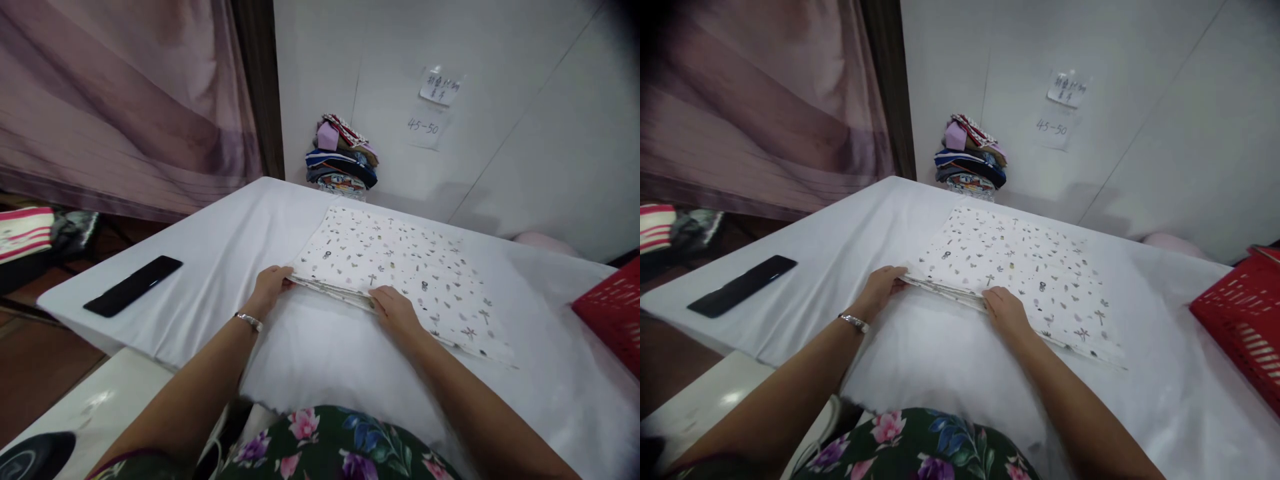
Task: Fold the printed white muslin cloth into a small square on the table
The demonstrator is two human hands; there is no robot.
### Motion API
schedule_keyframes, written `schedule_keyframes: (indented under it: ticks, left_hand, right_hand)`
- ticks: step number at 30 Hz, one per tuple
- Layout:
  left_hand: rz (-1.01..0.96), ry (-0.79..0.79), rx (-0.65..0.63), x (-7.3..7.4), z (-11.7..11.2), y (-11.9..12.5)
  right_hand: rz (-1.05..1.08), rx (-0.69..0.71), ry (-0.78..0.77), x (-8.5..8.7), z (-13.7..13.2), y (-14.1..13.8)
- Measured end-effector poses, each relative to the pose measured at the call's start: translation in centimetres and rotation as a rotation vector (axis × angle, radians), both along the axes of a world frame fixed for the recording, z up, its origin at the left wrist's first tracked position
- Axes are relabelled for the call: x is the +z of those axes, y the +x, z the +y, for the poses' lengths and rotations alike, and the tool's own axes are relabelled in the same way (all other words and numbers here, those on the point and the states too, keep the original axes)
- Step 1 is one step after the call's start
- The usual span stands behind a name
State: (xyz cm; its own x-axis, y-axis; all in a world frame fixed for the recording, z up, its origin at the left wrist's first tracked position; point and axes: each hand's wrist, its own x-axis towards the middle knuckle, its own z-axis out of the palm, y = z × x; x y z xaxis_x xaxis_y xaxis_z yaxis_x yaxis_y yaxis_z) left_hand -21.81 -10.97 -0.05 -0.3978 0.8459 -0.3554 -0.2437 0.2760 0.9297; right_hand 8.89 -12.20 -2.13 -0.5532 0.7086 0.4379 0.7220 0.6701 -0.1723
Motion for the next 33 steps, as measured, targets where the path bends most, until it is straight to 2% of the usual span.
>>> schedule_keyframes:
  ticks: [5, 15, 20, 25, 31, 33]
  left_hand:
    - [-0.020, -0.014, 0.007, -0.10, -0.07, 0.02]
    - [-0.047, -0.010, 0.010, -0.02, -0.13, 0.14]
    - [-0.050, -0.013, 0.004, 0.09, -0.31, 0.12]
    - [-0.042, -0.005, -0.002, 0.21, -0.41, 0.15]
    - [-0.041, -0.004, -0.001, -0.03, -0.27, 0.07]
    - [-0.044, -0.009, -0.001, -0.15, -0.22, 0.02]
  right_hand:
    - [-0.110, 0.085, 0.102, -0.74, 0.16, -0.10]
    - [-0.095, 0.036, 0.191, -0.60, 0.71, 0.23]
    - [-0.209, 0.080, 0.094, -0.72, 0.27, 0.18]
    - [-0.198, 0.076, 0.051, -0.59, -0.03, 0.20]
    - [-0.238, 0.136, -0.063, -0.19, 0.05, 0.52]
    - [-0.239, 0.111, -0.052, -0.27, 0.07, 0.52]
